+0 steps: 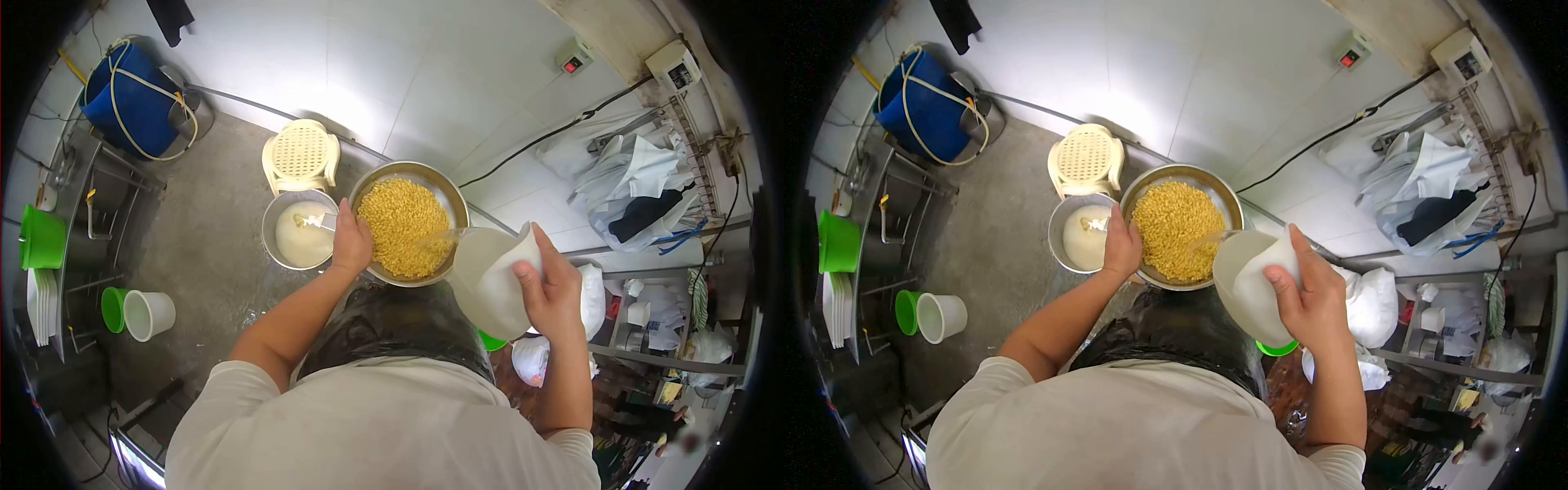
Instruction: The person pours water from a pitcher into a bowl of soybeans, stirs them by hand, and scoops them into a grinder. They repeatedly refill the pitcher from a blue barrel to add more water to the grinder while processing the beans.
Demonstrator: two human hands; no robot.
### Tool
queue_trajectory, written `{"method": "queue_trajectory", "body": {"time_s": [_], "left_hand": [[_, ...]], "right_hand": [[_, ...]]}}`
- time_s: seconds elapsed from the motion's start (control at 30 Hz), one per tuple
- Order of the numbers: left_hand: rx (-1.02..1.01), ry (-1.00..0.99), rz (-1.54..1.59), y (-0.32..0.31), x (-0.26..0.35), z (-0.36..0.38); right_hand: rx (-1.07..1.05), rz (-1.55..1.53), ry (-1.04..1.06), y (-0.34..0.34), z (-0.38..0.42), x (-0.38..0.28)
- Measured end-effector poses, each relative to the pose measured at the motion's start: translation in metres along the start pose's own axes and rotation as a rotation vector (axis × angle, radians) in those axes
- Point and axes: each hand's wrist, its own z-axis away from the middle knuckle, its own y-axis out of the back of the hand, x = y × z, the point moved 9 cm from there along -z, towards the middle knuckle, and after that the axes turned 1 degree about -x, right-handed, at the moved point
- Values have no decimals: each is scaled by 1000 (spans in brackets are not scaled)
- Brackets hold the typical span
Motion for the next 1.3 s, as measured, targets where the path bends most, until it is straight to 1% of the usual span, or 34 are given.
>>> {"method": "queue_trajectory", "body": {"time_s": [0.67, 0.73, 0.87, 0.93, 0.97, 1.03, 1.07, 1.13, 1.17, 1.23, 1.27, 1.3], "left_hand": [[-21, -36, -11, 3, 3, -3], [-76, 9, -13, 1, 1, -4], [-98, 39, -9, -1, 1, -3], [6, -84, -73, 5, 10, -3], [2, -85, -73, 3, 10, -2], [120, -321, -379, 22, 57, 4], [116, -324, -379, 26, 62, 4], [-134, -535, -522, 5, 85, 12], [-140, -540, -518, 7, 94, 16], [-581, -455, -523, -19, 101, 37], [-587, -460, -521, -22, 110, 45], [-787, -351, -466, -36, 106, 61]], "right_hand": [[-5, 15, -51, -7, -4, 11], [-6, 10, -65, -7, 0, 13], [-22, 13, -55, -6, 11, 14], [-35, 0, -60, -5, 19, 15], [-48, -13, -61, -5, 23, 16], [-54, -29, -49, -5, 32, 16], [-62, -44, -33, -5, 37, 15], [-98, -35, -37, -6, 44, 16], [-134, -25, -36, -7, 48, 17], [-166, -24, -62, -5, 53, 19], [-201, -27, -78, -7, 56, 21], [-198, -26, -85, -7, 58, 23]]}}
